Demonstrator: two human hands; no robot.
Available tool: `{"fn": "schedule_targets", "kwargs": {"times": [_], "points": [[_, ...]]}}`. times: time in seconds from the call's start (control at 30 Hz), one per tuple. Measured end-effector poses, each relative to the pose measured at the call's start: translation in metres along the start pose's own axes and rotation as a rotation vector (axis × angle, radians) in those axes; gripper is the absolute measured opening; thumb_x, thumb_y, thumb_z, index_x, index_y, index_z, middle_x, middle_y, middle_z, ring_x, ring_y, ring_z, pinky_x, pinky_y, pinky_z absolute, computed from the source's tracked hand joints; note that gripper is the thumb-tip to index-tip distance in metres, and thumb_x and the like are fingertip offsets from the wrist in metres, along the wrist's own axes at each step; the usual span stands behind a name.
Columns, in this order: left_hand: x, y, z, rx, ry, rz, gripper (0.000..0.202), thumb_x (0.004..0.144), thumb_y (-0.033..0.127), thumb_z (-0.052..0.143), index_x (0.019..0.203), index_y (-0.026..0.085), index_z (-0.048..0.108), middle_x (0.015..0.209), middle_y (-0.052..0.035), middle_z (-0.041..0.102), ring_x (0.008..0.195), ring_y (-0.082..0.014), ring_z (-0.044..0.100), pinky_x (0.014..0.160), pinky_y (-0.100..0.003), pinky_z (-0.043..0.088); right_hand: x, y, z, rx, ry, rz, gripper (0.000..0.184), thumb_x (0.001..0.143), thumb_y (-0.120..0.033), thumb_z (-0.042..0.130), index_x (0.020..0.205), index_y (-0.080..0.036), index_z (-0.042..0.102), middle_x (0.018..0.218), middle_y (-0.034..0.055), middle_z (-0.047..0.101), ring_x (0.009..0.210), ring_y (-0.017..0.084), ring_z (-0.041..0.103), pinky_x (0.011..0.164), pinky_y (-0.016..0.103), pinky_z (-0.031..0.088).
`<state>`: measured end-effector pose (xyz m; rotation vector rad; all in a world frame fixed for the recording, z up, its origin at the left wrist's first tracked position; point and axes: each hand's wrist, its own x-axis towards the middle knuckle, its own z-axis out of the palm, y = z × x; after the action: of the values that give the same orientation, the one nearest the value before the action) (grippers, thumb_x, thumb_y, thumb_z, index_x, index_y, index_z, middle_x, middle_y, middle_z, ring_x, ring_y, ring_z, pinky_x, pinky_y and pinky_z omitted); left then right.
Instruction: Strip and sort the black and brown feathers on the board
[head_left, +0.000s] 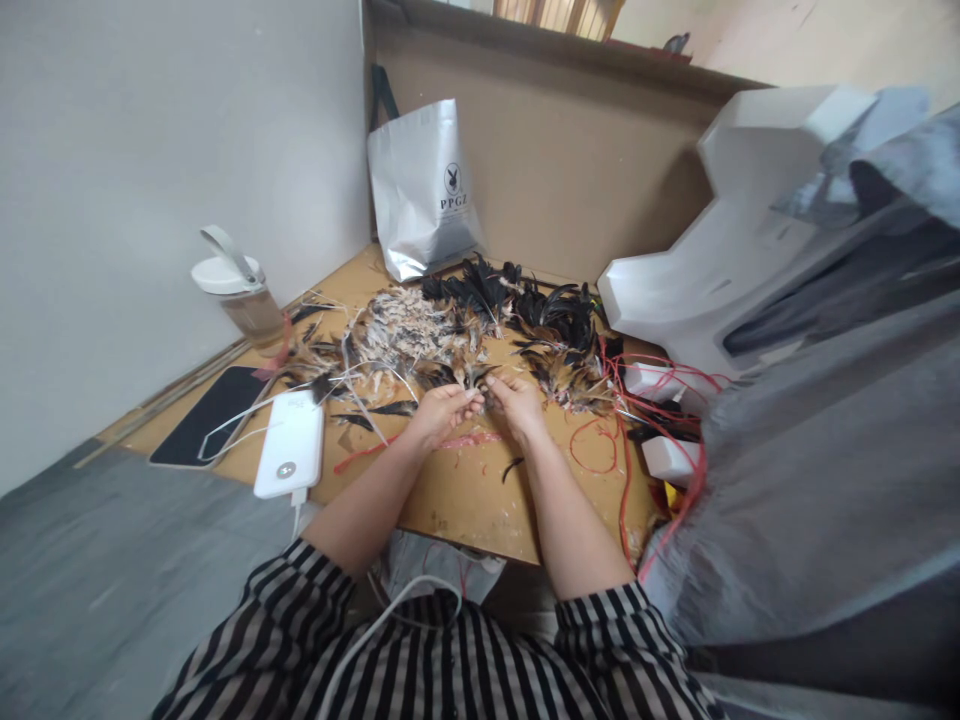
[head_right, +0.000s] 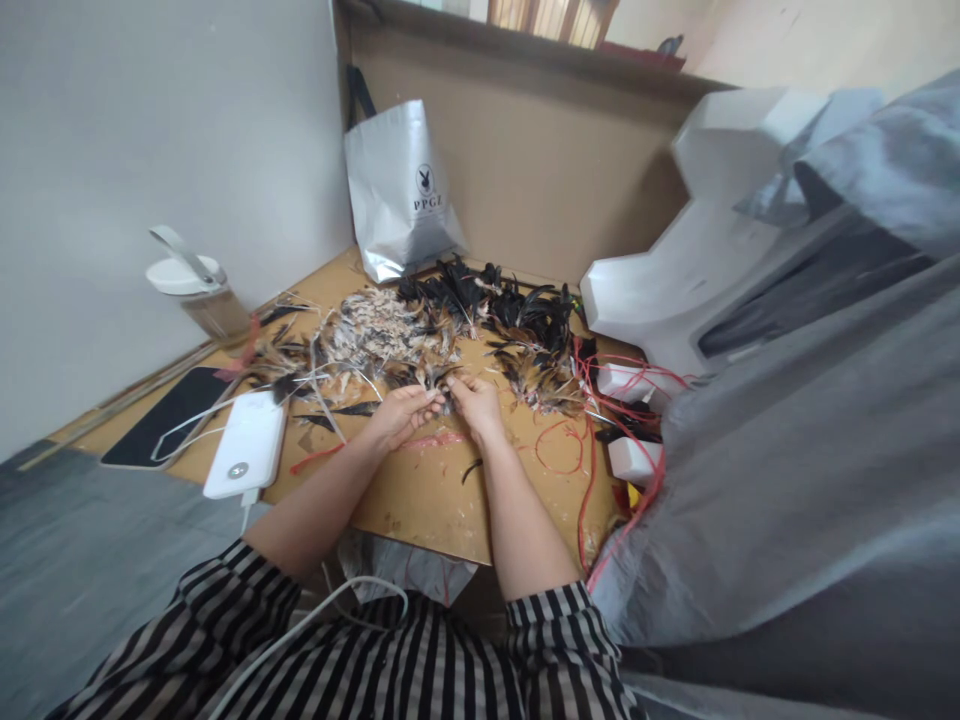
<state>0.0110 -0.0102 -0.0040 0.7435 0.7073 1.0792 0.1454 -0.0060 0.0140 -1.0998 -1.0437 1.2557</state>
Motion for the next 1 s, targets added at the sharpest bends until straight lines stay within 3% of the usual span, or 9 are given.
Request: {"fn": "schedule_targets", "kwargs": {"times": [0.07,0.2,0.4,0.5,0.63,0.77,1.0], "points": [[0.0014,0.0003,-0.0020,-0.065,-0.017,-0.002,0.015,0.066,0.018,0.071,0.073,0.007,0.065,0.069,-0.0055,0.065,0.056,-0.0047,0.055,0.051,-0.013,0.041,-0.0001,-0.0027,-0.0025,0.090,-0.097,0.048,0.025,0.061,-0.038,0.070,0.065,-0.015,0.060,0.043,-0.0081,0.034,0.037,0.003,0.021,0.039,0.020,0.011],[0.0028,0.0026,-0.0052,-0.175,-0.059,-0.040,0.007,0.070,0.013,0.067,0.071,0.007,0.063,0.065,-0.0030,0.062,0.052,-0.0022,0.053,0.049,-0.011,0.041,0.0000,-0.0064,-0.0091,0.200,-0.215,0.072,0.032,0.060,-0.031,0.072,0.088,-0.016,0.065,0.048,-0.0077,0.038,0.039,0.002,0.022,0.039,0.018,0.011],[0.0020,0.0026,-0.0072,-0.248,-0.120,-0.087,0.003,0.073,0.009,0.062,0.075,0.007,0.063,0.066,-0.0029,0.061,0.053,-0.0015,0.053,0.051,-0.009,0.042,-0.0036,-0.0055,-0.0065,0.162,-0.324,0.106,0.029,0.061,-0.028,0.073,0.085,-0.016,0.064,0.052,-0.0038,0.051,0.039,0.001,0.027,0.039,0.018,0.013],[0.0021,0.0010,-0.0075,-0.215,-0.139,-0.082,0.006,0.072,0.011,0.064,0.076,0.007,0.063,0.067,-0.0031,0.062,0.054,-0.0019,0.054,0.050,-0.010,0.042,-0.0044,-0.0050,-0.0044,0.152,-0.294,0.091,0.024,0.060,-0.031,0.073,0.074,-0.015,0.061,0.055,-0.0016,0.056,0.038,0.001,0.029,0.039,0.018,0.014],[0.0013,0.0008,-0.0048,-0.055,-0.071,-0.024,0.014,0.068,0.018,0.068,0.076,0.008,0.064,0.071,-0.0057,0.065,0.057,-0.0053,0.057,0.049,-0.013,0.042,-0.0029,-0.0044,-0.0060,0.132,-0.213,0.059,0.027,0.059,-0.033,0.074,0.063,-0.015,0.053,0.047,-0.0047,0.050,0.036,0.001,0.028,0.038,0.017,0.014],[0.0007,0.0005,-0.0020,0.058,-0.008,0.036,0.022,0.064,0.026,0.072,0.074,0.008,0.065,0.073,-0.0075,0.067,0.056,-0.0074,0.058,0.049,-0.017,0.041,-0.0020,-0.0042,-0.0055,0.087,-0.130,0.049,0.030,0.057,-0.034,0.074,0.060,-0.016,0.051,0.042,-0.0068,0.045,0.034,0.002,0.028,0.037,0.018,0.015],[0.0028,-0.0034,-0.0031,0.160,-0.003,0.024,0.025,0.062,0.031,0.073,0.072,0.009,0.065,0.067,-0.0067,0.066,0.055,-0.0077,0.056,0.052,-0.019,0.040,-0.0015,-0.0018,-0.0002,-0.025,-0.025,0.009,0.032,0.054,-0.037,0.074,0.057,-0.017,0.049,0.040,-0.0076,0.043,0.035,0.004,0.031,0.038,0.020,0.019]]}}
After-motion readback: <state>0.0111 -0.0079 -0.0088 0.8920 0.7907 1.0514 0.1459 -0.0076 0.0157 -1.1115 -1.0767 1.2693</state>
